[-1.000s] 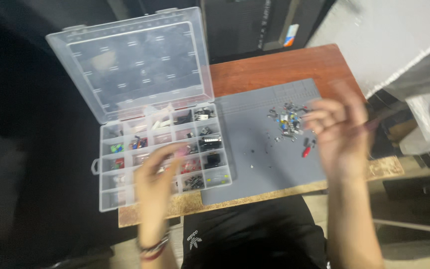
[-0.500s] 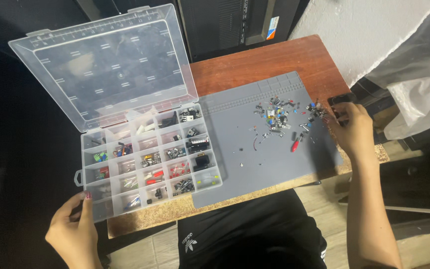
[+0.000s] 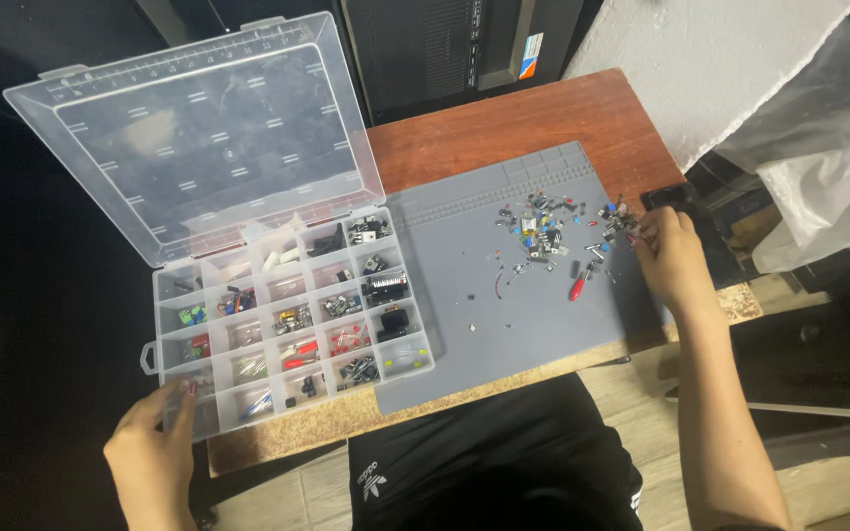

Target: The person assembles small electronic components by hand on a gray mat, picking parts from a compartmentalized storage box and a loose pile. They repeatedly connect and disconnect tiny pieces, occasionally using a red-handled tool, while organizing components into the box.

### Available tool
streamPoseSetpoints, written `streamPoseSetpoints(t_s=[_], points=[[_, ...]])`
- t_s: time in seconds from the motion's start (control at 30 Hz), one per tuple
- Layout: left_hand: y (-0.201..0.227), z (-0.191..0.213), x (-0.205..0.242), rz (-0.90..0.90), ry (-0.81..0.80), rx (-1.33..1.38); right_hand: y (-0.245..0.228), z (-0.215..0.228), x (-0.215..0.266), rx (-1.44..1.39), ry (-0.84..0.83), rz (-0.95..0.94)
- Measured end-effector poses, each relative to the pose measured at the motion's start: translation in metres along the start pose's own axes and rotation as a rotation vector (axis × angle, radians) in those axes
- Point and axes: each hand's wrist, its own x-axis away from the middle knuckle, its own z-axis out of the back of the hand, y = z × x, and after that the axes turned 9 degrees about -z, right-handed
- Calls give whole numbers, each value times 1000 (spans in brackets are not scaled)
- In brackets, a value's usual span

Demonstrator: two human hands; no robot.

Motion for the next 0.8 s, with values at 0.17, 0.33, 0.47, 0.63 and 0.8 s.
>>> streamPoseSetpoints(t_s=[0.17,0.33,0.47,0.63,0.8], points=[[-3,5,-5,8,-50,59,8,-2,-5,13,40,88],[4,13,-6,-71,-7,68,16,-6,-10,119,68,92],[23,23,-12,6,-81,127,7,3,-3,25,18,27],[30,28,-17,86,-174,132,10,1,-3,44,18,74],[32,28,-19,31,-165,107,-3,-4,5,141,80,27]])
